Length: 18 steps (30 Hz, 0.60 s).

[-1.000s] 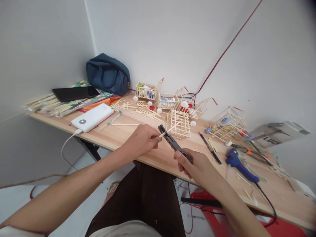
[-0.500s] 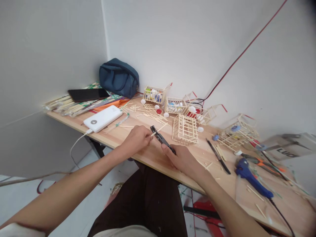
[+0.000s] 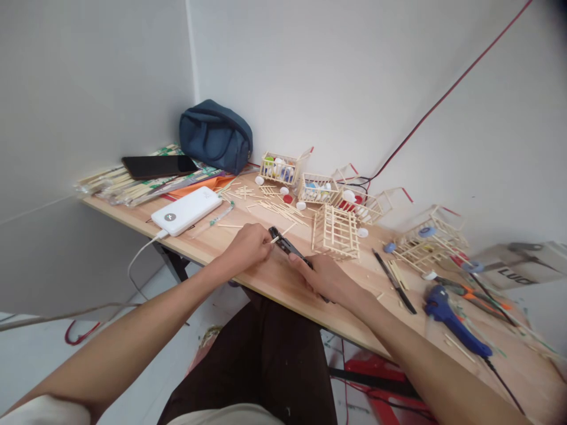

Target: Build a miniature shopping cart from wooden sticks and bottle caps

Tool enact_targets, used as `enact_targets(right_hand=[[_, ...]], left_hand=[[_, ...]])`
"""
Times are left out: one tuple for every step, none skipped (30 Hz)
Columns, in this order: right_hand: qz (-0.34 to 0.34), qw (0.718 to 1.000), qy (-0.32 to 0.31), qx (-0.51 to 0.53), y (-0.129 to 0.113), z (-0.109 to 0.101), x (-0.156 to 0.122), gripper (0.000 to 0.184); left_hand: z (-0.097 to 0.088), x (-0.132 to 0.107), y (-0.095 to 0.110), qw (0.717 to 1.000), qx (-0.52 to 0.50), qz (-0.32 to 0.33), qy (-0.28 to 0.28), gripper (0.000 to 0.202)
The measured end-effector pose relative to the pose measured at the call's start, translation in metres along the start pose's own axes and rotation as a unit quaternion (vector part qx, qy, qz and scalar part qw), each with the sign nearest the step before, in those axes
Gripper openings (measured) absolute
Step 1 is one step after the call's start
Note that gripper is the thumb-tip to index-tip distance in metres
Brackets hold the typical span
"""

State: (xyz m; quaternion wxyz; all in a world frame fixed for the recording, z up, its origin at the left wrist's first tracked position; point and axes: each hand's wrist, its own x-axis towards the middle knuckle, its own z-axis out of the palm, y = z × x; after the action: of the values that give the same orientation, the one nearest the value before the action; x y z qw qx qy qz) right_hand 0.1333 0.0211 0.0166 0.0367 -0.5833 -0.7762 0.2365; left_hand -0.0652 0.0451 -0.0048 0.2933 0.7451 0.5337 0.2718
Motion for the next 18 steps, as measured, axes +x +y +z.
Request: enact_targets(right_hand=[[-0.004,1.0,0.006,-0.005,0.001,0.001,0.002,0.063],[-0.009,1.0,0.012,-0.011,0.003,0.003,0.003,0.062],[-0.014,1.0,0.019,-0.016,0.004,0.004,0.004,0.061],[-0.018,0.999,0.026,-0.021,0.006,0.004,0.006,0.06],[-0.021,0.999,0.033,-0.024,0.007,0.005,0.007,0.059],[-0.023,0.999,0.039,-0.026,0.008,0.005,0.007,0.059],[-0.025,0.998,0.044,-0.027,0.008,0.006,0.008,0.058],[-0.027,0.998,0.047,-0.026,0.009,0.005,0.009,0.058],[-0.028,0.998,0.049,-0.023,0.009,0.005,0.009,0.058],[-0.03,0.998,0.049,-0.018,0.009,0.005,0.009,0.059],[-0.032,0.998,0.049,-0.01,0.01,0.004,0.009,0.06],[-0.034,0.998,0.048,-0.001,0.01,0.004,0.009,0.06],[-0.035,0.998,0.047,0.011,0.011,0.004,0.009,0.061],[-0.035,0.998,0.045,0.024,0.012,0.004,0.008,0.061],[-0.034,0.998,0.044,0.039,0.014,0.005,0.006,0.062],[-0.033,0.997,0.042,0.052,0.017,0.006,0.003,0.063],[-0.029,0.996,0.042,0.072,0.02,0.007,-0.001,0.064],[-0.022,0.994,0.045,0.098,0.023,0.009,-0.006,0.065]], left_hand=[[0.0,0.0,0.0,1.0,-0.004,-0.004,-0.001,0.027],[0.0,0.001,-0.001,1.0,-0.006,-0.007,-0.001,0.027],[0.0,0.001,-0.002,1.0,-0.008,-0.008,-0.001,0.026],[0.001,0.001,-0.003,1.0,-0.012,-0.011,-0.002,0.026],[0.001,0.002,-0.004,1.0,-0.016,-0.014,-0.004,0.026],[0.002,0.002,-0.005,1.0,-0.021,-0.019,-0.007,0.026],[0.004,0.003,-0.006,0.999,-0.027,-0.023,-0.01,0.026],[0.005,0.003,-0.007,0.999,-0.032,-0.028,-0.014,0.026],[0.005,0.003,-0.007,0.999,-0.036,-0.033,-0.018,0.026],[0.005,0.003,-0.008,0.998,-0.04,-0.036,-0.021,0.026],[0.005,0.003,-0.009,0.998,-0.043,-0.038,-0.025,0.026],[0.002,0.003,-0.009,0.998,-0.047,-0.038,-0.03,0.026],[-0.001,0.004,-0.011,0.998,-0.046,-0.033,-0.029,0.026],[-0.007,0.004,-0.012,0.999,-0.038,-0.022,-0.019,0.026],[-0.013,0.005,-0.014,1.0,-0.021,-0.007,0.001,0.027],[-0.021,0.005,-0.016,1.0,0.004,0.01,0.029,0.028],[-0.03,0.005,-0.018,0.997,0.035,0.025,0.062,0.028],[-0.038,0.005,-0.021,0.993,0.063,0.031,0.091,0.027]])
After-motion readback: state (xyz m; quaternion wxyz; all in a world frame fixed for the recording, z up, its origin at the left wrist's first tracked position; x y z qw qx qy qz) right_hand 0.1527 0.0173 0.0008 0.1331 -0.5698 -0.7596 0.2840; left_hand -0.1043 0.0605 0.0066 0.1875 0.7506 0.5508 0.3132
